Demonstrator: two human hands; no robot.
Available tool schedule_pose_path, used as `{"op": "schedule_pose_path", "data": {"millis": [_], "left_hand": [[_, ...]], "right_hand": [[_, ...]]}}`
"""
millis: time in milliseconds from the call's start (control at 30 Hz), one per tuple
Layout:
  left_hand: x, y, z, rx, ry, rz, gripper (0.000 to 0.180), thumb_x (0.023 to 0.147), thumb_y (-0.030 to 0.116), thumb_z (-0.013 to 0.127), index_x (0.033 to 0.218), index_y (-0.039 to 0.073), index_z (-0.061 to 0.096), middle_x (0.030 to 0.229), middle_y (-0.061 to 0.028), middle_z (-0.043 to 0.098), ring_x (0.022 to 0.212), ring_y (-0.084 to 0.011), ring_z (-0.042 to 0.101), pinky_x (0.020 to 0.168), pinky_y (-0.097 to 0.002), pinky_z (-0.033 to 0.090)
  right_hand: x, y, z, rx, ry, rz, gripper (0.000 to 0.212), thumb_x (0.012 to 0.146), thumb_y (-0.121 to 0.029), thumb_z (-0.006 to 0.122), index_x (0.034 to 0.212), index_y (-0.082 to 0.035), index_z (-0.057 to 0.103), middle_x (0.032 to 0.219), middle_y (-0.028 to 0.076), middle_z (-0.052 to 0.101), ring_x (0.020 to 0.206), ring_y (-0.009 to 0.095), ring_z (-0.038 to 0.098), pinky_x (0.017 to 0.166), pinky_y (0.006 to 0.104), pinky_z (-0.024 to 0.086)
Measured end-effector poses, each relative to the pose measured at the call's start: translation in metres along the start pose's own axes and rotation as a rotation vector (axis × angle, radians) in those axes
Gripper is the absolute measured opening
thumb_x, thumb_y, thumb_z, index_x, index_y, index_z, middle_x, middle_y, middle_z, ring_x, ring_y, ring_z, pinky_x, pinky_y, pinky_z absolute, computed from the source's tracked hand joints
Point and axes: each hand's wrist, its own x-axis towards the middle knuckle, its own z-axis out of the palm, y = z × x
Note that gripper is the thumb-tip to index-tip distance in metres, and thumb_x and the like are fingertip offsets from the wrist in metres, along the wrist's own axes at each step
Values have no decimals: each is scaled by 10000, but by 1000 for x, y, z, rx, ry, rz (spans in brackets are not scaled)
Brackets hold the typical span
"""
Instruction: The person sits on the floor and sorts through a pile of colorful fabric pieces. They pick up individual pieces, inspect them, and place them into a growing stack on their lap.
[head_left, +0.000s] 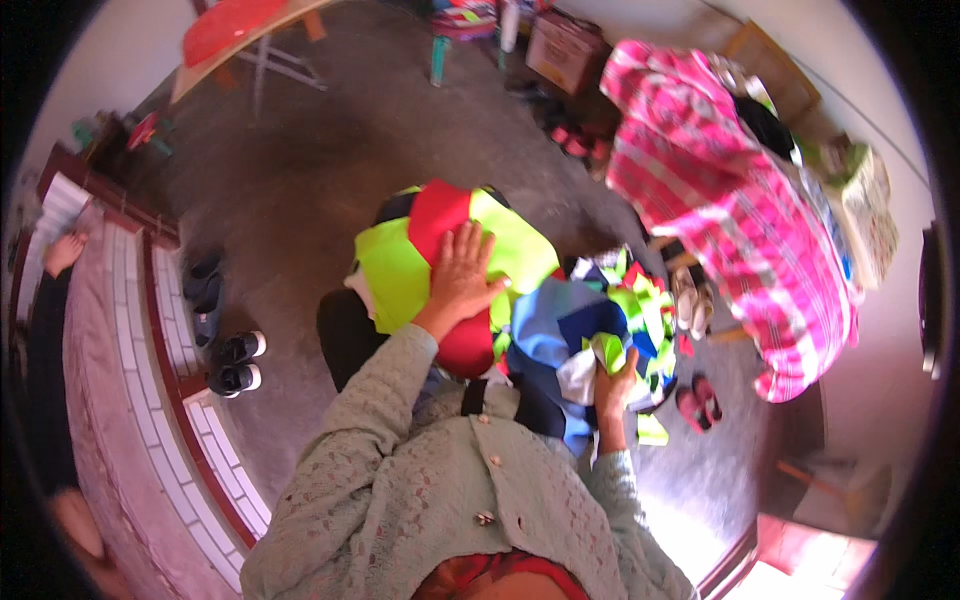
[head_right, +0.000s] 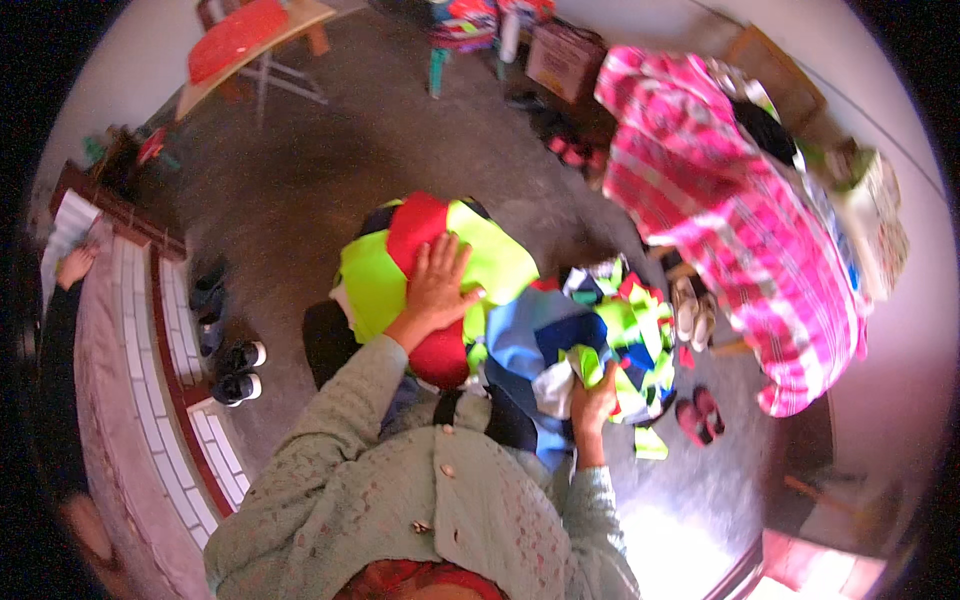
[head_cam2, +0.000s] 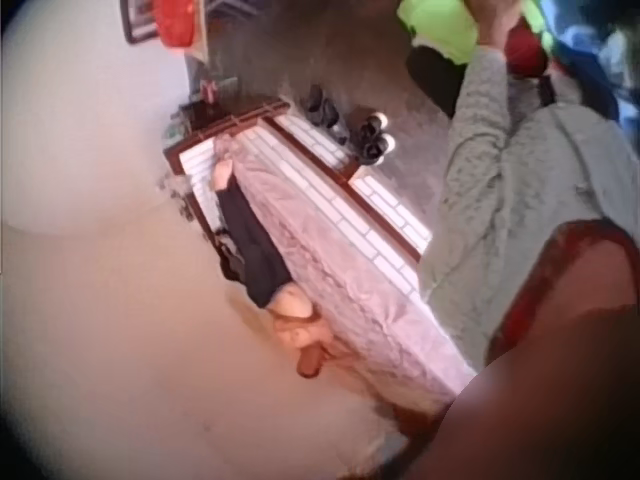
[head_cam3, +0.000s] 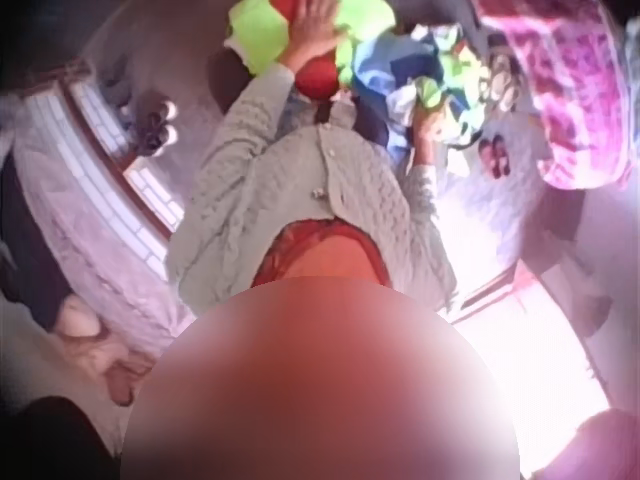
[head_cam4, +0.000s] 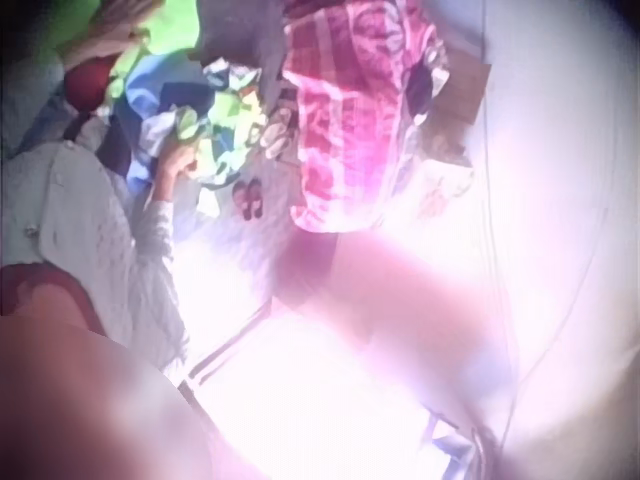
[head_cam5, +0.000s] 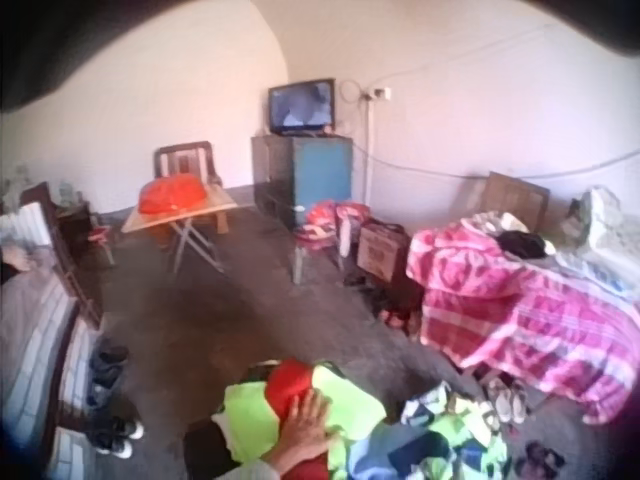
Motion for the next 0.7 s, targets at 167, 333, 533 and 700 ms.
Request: {"op": "schedule_pose_path", "data": {"millis": [167,333,533,700], "left_hand": [[0,-6,1,3,45,-7,726,817,514,495,1358,63,323,1436,-194,241,1347,-325,181,1084,-499,93],[3,7,-12,-156,126,45,591,801,451,576,1236,66,466,1340,-193,373,1275,-353,301,1042,-504,196],[-10,69,-32,-702,263,255,321,743,232,692,983,49,584,993,-120,601,936,-304,565,815,-392,428],[-22,110,-19,-917,-19,298,311,726,220,710,974,71,594,918,-122,607,845,-312,589,727,-372,470]], "right_hand": [[2,-11,0,-52,74,-111,505,700,-183,721,1114,-56,461,871,231,604,788,433,582,660,479,456],[1,-10,-3,-18,6,-8,499,703,-179,714,1114,-88,447,855,214,606,810,418,586,662,472,453],[1,-8,-2,1,18,4,501,675,-182,734,1086,-97,461,831,200,606,786,408,592,660,462,460],[0,-5,-2,16,11,-7,513,665,-201,743,1088,-67,485,872,196,609,813,399,593,685,445,467]]}}
